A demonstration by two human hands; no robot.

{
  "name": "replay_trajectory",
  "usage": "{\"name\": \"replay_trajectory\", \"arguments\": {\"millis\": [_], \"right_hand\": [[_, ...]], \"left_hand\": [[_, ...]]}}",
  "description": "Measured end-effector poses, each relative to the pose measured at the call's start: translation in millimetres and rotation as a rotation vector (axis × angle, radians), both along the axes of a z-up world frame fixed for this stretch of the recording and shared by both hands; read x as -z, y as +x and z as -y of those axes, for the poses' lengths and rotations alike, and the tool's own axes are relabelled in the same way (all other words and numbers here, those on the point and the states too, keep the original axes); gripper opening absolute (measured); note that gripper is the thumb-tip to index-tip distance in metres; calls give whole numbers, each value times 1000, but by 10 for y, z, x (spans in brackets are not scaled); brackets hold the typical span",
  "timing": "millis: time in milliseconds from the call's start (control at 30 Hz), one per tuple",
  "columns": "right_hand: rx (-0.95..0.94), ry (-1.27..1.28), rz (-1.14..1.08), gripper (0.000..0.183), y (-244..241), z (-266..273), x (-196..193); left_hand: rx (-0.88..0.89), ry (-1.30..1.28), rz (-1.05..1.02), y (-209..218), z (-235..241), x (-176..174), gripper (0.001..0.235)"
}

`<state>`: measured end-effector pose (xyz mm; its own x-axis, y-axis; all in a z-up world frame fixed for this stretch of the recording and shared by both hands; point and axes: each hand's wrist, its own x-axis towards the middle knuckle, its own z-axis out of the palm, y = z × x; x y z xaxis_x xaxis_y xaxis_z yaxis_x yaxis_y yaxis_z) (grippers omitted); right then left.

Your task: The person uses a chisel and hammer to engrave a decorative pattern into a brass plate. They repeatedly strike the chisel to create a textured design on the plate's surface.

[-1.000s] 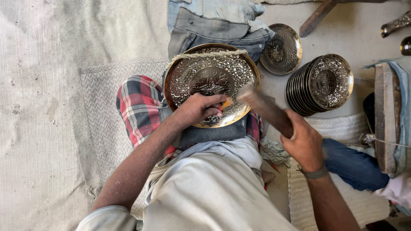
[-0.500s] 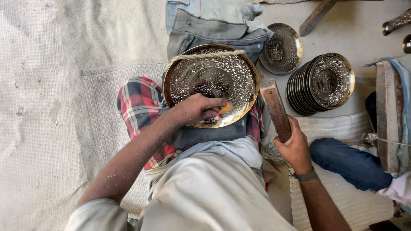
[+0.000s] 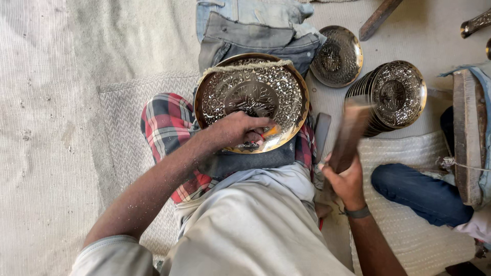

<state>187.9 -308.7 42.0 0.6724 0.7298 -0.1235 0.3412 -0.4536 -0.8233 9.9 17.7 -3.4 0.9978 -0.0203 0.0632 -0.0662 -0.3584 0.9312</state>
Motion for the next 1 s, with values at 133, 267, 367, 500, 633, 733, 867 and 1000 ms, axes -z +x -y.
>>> {"name": "replay_trajectory", "arguments": {"millis": [133, 267, 367, 500, 633, 733, 867, 1000], "right_hand": [[-68, -150, 330, 64, 28, -23, -18], [-99, -190, 332, 72, 7, -52, -125], [-18, -284, 313, 66, -55, -66, -199], [-117, -217, 410, 70, -45, -113, -268], [-129, -354, 457, 67, -100, -128, -298], [-88, -222, 363, 65, -106, -180, -281], [-171, -422, 552, 69, -121, -176, -255], [-13, -228, 302, 64, -125, -140, -181]], "left_hand": [[-16, 4, 27, 27, 12, 27, 53], [-1, -4, -2, 29, 19, 31, 52], [-5, 5, 13, -3, 8, 15, 53], [-7, -31, 4, 25, 5, -7, 54], [2, 15, 3, 33, 20, -9, 51], [-4, -5, 15, 20, 5, -5, 52], [11, -3, -25, 28, -7, 7, 53], [26, -4, 34, 35, -24, 22, 52]]}}
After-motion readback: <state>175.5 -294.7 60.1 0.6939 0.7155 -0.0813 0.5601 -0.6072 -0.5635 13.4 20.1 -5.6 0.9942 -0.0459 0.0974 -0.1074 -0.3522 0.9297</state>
